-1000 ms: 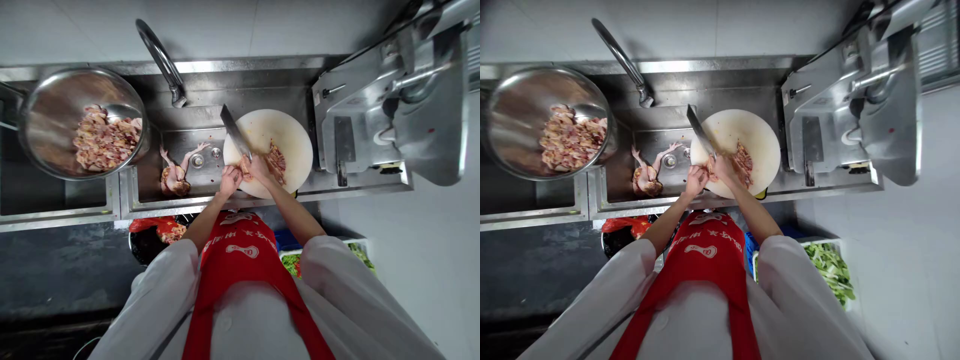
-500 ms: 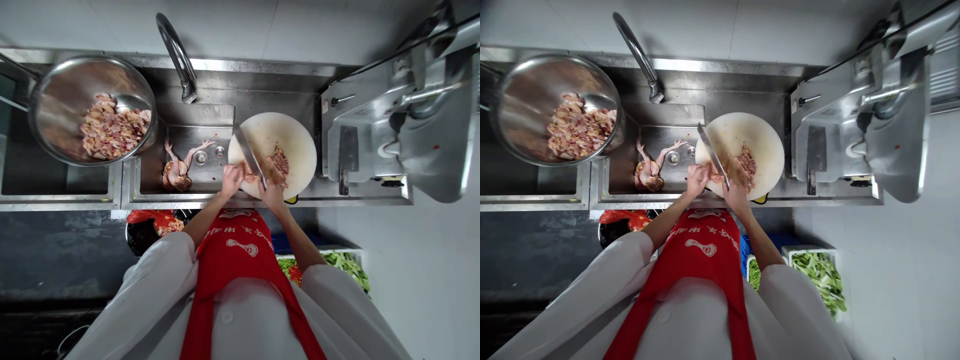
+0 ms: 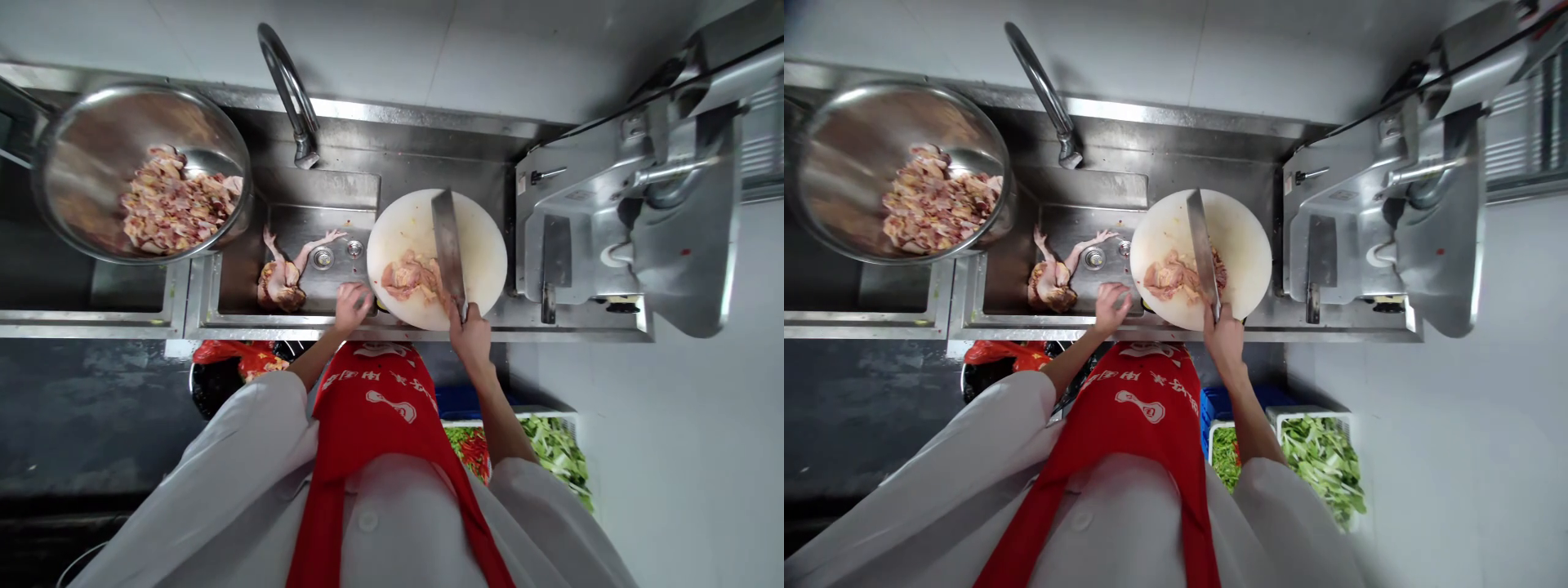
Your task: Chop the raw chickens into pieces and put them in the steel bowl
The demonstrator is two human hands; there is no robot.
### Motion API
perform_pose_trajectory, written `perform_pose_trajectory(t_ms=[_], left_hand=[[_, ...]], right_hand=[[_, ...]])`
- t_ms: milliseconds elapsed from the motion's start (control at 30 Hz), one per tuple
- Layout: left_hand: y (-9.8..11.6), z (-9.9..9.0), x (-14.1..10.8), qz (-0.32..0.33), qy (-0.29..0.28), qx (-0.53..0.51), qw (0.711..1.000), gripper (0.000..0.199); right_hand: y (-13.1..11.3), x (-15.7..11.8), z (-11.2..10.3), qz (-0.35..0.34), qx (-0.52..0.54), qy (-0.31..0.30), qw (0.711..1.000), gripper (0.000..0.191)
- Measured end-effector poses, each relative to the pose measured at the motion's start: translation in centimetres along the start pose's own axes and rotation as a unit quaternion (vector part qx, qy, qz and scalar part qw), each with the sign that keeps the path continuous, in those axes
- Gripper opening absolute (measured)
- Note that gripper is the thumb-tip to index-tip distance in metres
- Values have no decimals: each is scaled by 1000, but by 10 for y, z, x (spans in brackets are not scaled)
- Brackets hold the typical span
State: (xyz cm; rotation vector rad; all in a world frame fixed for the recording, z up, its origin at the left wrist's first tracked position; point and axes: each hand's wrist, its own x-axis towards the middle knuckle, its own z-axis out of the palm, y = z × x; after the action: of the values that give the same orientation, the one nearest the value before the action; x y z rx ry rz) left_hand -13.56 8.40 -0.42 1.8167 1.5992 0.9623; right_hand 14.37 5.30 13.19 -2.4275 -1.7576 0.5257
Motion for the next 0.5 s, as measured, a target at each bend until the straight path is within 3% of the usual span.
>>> perform_pose_trajectory(t_ms=[67, 133, 233, 300, 400, 500], left_hand=[[-8, -11, -14, -31, 48, -11, 998, 19], [-14, -19, -24, -49, 67, -10, 996, 17], [-12, -24, -27, -50, 71, 3, 996, 19], [-4, -19, -16, -25, 50, 14, 998, 22], [14, -4, 18, 59, -83, 35, 994, 28], [29, 10, 57, 132, -245, 70, 958, 37]], right_hand=[[-20, -2, -1, -25, 36, 56, 997, 53], [-32, -4, 10, -53, 59, 66, 995, 55], [-27, -7, 44, -73, 50, -31, 996, 55], [-17, -6, 65, -69, 37, -93, 993, 56], [-9, 4, 80, -96, 35, -92, 990, 55], [-10, 18, 79, -118, 21, -78, 990, 51]])
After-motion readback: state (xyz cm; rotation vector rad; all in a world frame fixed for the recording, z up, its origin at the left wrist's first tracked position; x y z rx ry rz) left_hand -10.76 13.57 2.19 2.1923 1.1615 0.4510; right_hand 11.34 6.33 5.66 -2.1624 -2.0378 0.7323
